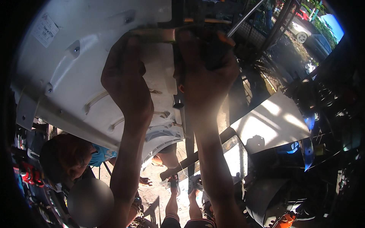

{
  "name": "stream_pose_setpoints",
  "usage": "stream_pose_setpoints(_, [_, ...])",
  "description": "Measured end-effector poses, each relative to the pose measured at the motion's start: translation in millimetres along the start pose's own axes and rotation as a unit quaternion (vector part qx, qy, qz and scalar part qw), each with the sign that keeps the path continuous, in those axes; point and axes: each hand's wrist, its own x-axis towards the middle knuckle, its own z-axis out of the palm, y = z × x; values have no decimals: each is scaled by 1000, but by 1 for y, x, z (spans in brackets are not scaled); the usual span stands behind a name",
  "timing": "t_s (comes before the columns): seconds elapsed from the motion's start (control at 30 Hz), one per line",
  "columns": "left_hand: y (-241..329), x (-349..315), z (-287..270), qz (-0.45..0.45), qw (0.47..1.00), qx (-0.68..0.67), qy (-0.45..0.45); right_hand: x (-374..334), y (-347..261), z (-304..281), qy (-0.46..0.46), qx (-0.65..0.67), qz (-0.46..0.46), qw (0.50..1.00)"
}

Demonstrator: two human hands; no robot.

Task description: The person aligns a metal bracket to the underside of a white appliance door and secures it with screws using a screwdriver. A coworker holds the door steady during the process.

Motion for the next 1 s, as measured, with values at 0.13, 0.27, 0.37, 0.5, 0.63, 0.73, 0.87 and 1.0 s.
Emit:
stream_pose_setpoints(0.13, [-6, 2, 0, 0, 999, -35, -1, 0, 4, 4, 15, -24, -25, 999])
stream_pose_setpoints(0.27, [-10, 6, -2, 17, 999, -30, 4, 2, 6, 6, 14, -62, -43, 997])
stream_pose_setpoints(0.37, [-9, 6, -2, -1, 1000, -30, 6, 4, 7, 6, -1, -48, -42, 998])
stream_pose_setpoints(0.5, [-11, 7, -4, -4, 1000, -19, -4, 4, 7, 8, -12, -22, -27, 999])
stream_pose_setpoints(0.63, [-15, 7, -6, 11, 1000, -22, -12, 4, 5, 7, -7, 8, 18, 1000])
stream_pose_setpoints(0.73, [-13, 8, -3, 17, 1000, 2, -25, 7, 5, 3, 1, 1, 40, 999])
stream_pose_setpoints(0.87, [-16, 7, -1, -1, 1000, 4, -19, 15, 12, 2, 2, -2, 13, 1000])
stream_pose_setpoints(1.0, [-20, 7, -1, -3, 1000, 14, -20, 18, 12, 5, 14, -3, 23, 1000])
